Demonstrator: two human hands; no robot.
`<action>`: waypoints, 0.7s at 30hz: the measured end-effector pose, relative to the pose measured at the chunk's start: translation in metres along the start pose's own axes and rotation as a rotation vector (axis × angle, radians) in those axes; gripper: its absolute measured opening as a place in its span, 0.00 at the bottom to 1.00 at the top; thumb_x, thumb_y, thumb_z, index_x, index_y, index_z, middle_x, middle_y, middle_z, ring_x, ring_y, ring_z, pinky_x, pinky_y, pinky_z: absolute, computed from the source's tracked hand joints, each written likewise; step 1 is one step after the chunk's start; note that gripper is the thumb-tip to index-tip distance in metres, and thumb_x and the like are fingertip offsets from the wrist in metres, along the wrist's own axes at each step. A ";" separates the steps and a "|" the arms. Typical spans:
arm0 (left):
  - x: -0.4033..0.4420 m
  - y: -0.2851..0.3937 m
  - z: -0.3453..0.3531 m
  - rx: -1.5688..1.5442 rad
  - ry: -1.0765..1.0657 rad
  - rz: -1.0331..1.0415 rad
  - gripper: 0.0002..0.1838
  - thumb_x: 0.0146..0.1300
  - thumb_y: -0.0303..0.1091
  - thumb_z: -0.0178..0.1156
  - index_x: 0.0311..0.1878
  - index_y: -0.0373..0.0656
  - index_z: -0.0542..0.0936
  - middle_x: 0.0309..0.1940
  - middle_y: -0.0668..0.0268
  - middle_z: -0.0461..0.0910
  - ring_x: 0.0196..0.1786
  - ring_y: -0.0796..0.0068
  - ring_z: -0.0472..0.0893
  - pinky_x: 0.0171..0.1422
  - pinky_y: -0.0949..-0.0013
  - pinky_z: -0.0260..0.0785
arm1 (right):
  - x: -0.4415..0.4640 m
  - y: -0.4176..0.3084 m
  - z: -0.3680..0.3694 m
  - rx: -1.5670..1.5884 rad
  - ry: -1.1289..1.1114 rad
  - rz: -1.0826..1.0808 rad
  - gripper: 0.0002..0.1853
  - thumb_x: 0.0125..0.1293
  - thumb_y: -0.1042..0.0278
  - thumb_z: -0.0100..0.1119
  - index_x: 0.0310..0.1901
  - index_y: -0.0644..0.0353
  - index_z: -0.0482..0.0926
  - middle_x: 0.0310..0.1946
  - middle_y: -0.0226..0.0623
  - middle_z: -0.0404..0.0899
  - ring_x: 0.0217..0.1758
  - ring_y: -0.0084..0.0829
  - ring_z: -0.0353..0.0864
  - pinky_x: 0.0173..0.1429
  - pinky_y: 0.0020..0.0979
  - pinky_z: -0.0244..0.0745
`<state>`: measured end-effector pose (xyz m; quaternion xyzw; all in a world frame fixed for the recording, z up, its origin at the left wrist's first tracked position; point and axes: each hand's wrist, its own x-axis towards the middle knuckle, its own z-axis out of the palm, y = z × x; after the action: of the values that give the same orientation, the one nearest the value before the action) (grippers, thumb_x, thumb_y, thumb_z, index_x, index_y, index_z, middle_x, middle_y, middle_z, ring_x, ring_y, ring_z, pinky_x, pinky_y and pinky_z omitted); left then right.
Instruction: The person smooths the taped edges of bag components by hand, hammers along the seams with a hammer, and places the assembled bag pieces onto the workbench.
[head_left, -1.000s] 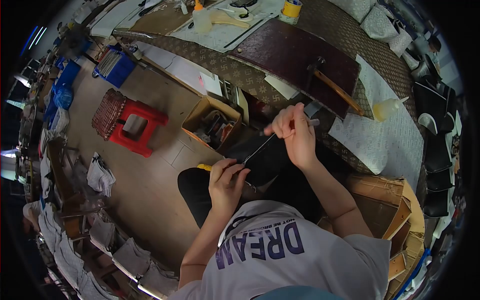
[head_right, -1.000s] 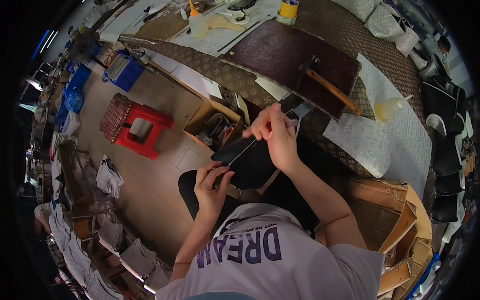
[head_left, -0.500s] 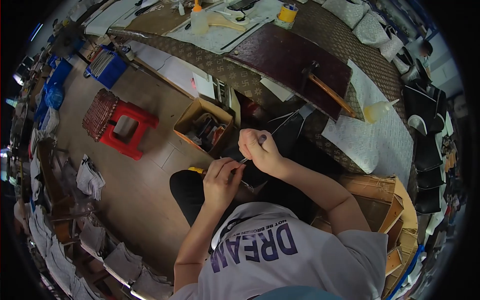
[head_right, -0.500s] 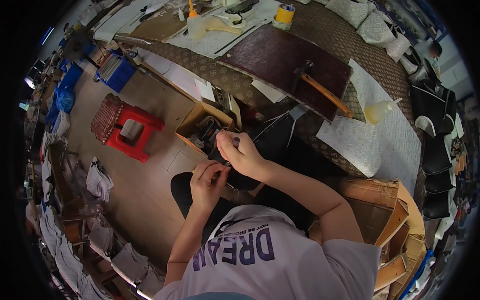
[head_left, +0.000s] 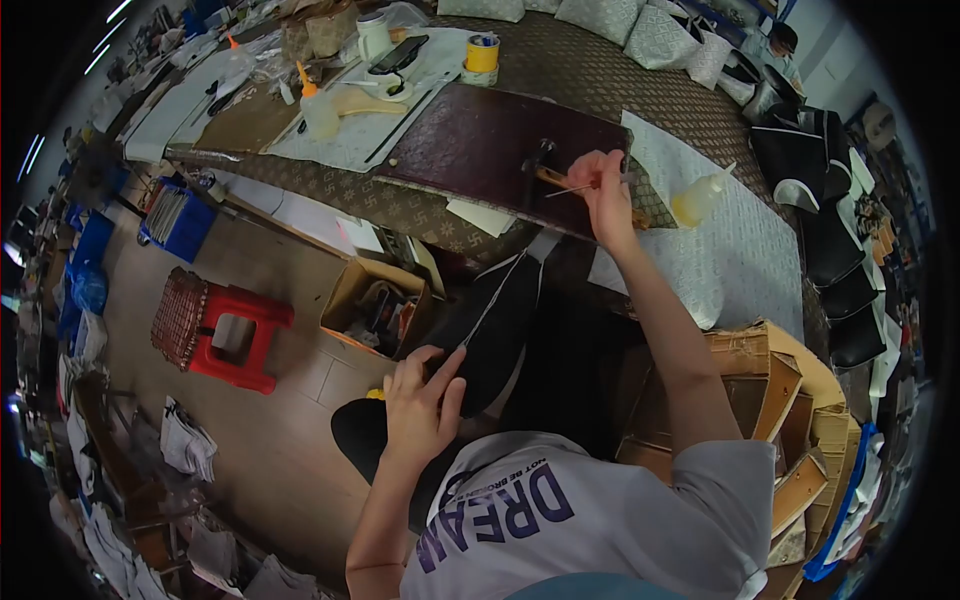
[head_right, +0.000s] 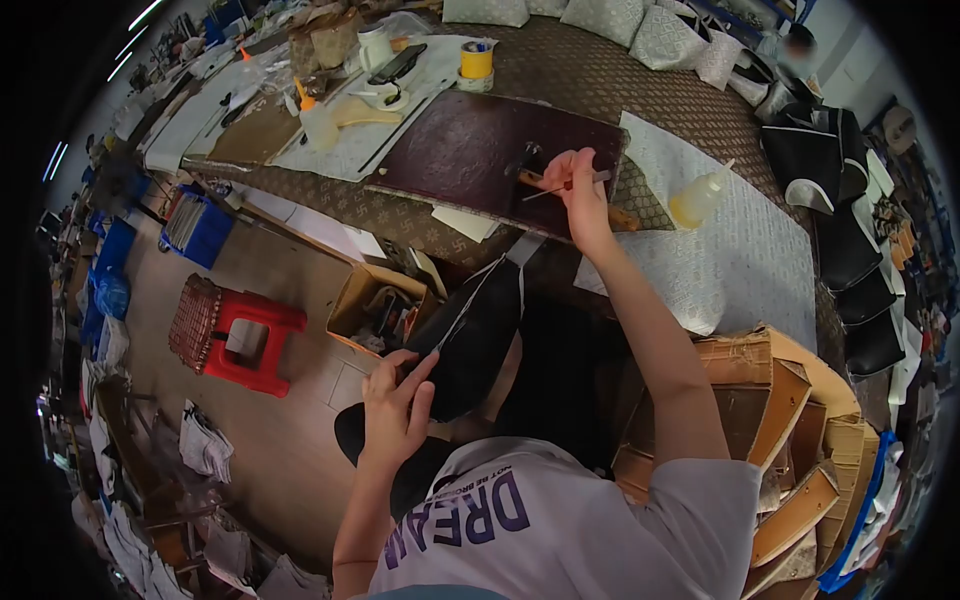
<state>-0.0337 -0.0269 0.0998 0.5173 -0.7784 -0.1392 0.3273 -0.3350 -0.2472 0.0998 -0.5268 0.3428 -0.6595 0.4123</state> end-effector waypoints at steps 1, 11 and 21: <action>0.008 0.000 0.005 -0.002 0.016 0.032 0.16 0.62 0.31 0.66 0.54 0.45 0.85 0.46 0.63 0.77 0.44 0.63 0.78 0.47 0.63 0.66 | 0.005 -0.005 -0.002 -0.123 0.073 -0.086 0.34 0.78 0.33 0.28 0.33 0.57 0.73 0.20 0.27 0.66 0.24 0.22 0.67 0.36 0.26 0.67; 0.096 -0.008 0.069 -0.097 -0.076 0.140 0.17 0.63 0.31 0.66 0.55 0.46 0.84 0.39 0.57 0.77 0.40 0.54 0.80 0.45 0.58 0.74 | 0.022 0.026 -0.007 -0.675 0.054 -0.261 0.07 0.71 0.68 0.60 0.45 0.61 0.78 0.38 0.40 0.82 0.39 0.37 0.82 0.44 0.33 0.76; 0.121 0.001 0.089 -0.002 -0.149 0.121 0.17 0.67 0.31 0.61 0.59 0.48 0.81 0.36 0.58 0.76 0.38 0.51 0.81 0.41 0.55 0.75 | 0.025 0.036 -0.024 -1.168 -0.204 -0.030 0.15 0.67 0.60 0.66 0.49 0.56 0.76 0.42 0.42 0.79 0.47 0.44 0.80 0.49 0.41 0.76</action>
<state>-0.1228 -0.1462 0.0782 0.4572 -0.8302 -0.1581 0.2769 -0.3542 -0.2847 0.0737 -0.7319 0.6003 -0.3134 0.0757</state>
